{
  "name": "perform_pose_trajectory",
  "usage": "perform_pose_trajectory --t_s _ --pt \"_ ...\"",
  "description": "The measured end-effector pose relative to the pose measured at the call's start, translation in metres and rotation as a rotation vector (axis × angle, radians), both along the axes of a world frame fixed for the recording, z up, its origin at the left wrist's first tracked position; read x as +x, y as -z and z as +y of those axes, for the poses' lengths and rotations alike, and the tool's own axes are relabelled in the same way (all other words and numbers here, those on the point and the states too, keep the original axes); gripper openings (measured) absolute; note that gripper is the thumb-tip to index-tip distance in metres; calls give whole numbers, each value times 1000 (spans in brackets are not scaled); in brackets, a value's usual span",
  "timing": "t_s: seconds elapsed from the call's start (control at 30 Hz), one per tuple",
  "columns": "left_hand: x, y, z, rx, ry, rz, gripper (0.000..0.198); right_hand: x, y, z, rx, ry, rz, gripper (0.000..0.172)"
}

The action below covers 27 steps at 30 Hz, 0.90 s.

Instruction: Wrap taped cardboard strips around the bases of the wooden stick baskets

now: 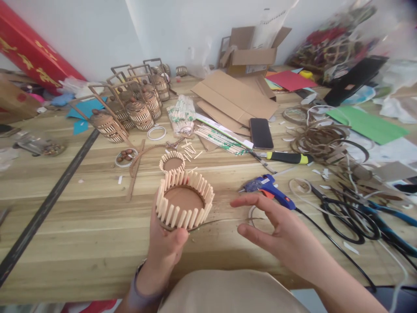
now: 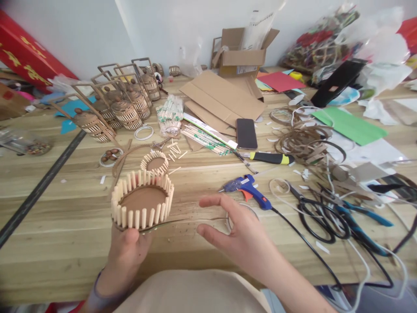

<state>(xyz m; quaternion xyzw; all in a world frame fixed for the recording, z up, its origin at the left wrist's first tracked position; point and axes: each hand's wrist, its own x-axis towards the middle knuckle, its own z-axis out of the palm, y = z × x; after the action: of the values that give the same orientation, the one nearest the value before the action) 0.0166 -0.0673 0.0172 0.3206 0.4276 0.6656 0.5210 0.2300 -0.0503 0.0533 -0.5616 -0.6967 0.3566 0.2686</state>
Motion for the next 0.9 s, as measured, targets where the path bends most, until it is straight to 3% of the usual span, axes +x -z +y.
perform_pose_trajectory --t_s 0.07,0.23,0.4,0.63,0.77,0.9 --pt "3 -7 4 2 31 -64 91 0 -2 -1 32 16 19 11" --pt "7 -13 6 18 164 -200 86 -3 -7 -1 129 -34 39 13" --pt "4 -8 4 -32 289 -317 82 -6 -8 3 218 -44 28 13" --pt "9 1 -1 -134 406 -429 91 -14 -6 7 213 -112 81 13" --pt "5 16 -5 -116 412 -459 78 -16 -7 9 219 -150 143 11" --pt "5 20 -3 -95 427 -513 65 -17 -7 9 174 -165 208 11"
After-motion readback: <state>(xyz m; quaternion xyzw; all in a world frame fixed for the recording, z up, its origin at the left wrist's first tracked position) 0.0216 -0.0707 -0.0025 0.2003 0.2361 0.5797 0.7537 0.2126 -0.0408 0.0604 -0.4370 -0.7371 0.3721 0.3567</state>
